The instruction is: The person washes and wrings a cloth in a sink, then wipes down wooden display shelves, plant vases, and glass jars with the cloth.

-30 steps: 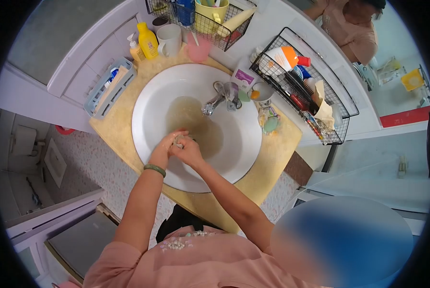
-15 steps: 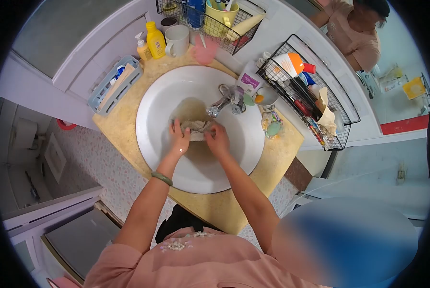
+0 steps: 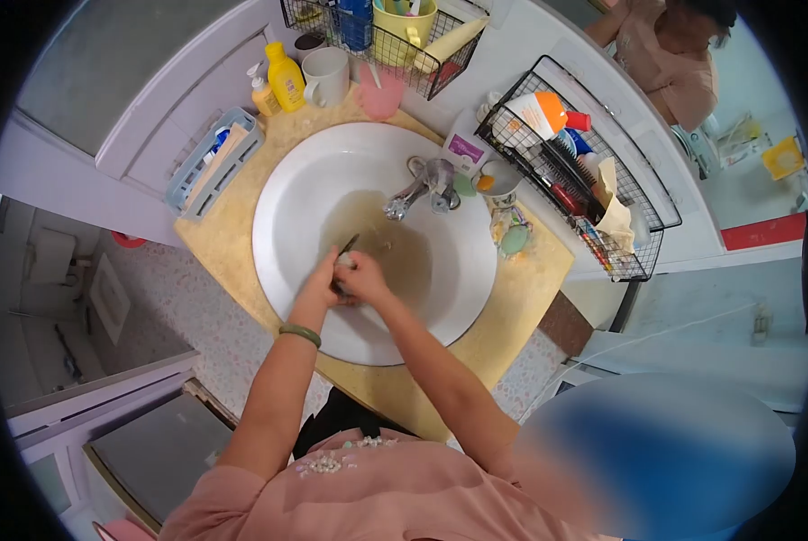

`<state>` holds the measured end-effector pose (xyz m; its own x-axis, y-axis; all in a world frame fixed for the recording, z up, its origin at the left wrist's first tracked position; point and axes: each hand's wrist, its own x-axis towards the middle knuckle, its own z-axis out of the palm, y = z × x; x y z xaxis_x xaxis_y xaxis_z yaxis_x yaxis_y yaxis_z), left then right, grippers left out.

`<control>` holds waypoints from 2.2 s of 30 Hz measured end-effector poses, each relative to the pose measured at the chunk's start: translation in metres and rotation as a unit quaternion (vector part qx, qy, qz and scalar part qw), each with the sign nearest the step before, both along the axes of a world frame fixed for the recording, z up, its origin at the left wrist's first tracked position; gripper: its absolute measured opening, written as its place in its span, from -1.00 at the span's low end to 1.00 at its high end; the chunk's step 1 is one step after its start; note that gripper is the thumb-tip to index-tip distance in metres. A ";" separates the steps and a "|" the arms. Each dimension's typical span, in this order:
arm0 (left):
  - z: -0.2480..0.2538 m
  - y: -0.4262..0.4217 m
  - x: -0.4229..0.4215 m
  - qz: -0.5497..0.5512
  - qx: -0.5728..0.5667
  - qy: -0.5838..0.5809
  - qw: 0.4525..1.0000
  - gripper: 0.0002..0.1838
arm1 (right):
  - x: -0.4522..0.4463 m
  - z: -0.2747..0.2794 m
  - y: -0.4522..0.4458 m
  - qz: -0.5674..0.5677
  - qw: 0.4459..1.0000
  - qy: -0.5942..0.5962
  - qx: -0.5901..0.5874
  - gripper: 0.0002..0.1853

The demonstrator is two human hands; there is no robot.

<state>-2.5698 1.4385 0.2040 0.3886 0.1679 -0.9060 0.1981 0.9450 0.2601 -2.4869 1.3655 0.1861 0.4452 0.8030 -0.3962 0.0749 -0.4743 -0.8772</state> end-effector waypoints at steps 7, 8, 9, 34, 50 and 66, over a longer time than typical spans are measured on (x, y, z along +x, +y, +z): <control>0.010 -0.019 0.015 0.082 0.088 -0.247 0.962 -0.67 | -0.033 0.053 -0.003 -0.037 0.961 -0.211 0.174 -0.79; 0.009 -0.019 0.019 0.079 0.071 -0.233 0.967 -0.68 | -0.028 0.051 0.000 -0.035 0.961 -0.211 0.177 -0.79; 0.008 -0.020 0.021 0.079 0.058 -0.216 0.971 -0.69 | -0.022 0.045 0.004 -0.059 0.960 -0.239 0.137 -0.80; -0.091 -0.031 -0.011 0.044 0.490 -0.235 0.838 -0.66 | -0.033 0.043 -0.005 -0.112 0.943 -0.221 0.223 -0.79; -0.002 -0.014 0.014 0.023 0.143 0.122 0.982 -0.47 | 0.030 -0.065 -0.037 -0.068 0.997 -0.020 -0.035 -0.70; -0.055 -0.017 0.033 0.073 0.092 -0.103 0.988 -0.69 | 0.013 0.037 0.010 -0.063 0.951 -0.302 0.033 -0.75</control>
<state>-2.5369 1.4211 0.1494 0.5201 0.3897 -0.7600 -0.0119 0.8930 0.4498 -2.4735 1.3755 0.2232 0.6695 0.7427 0.0121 0.5210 -0.4579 -0.7203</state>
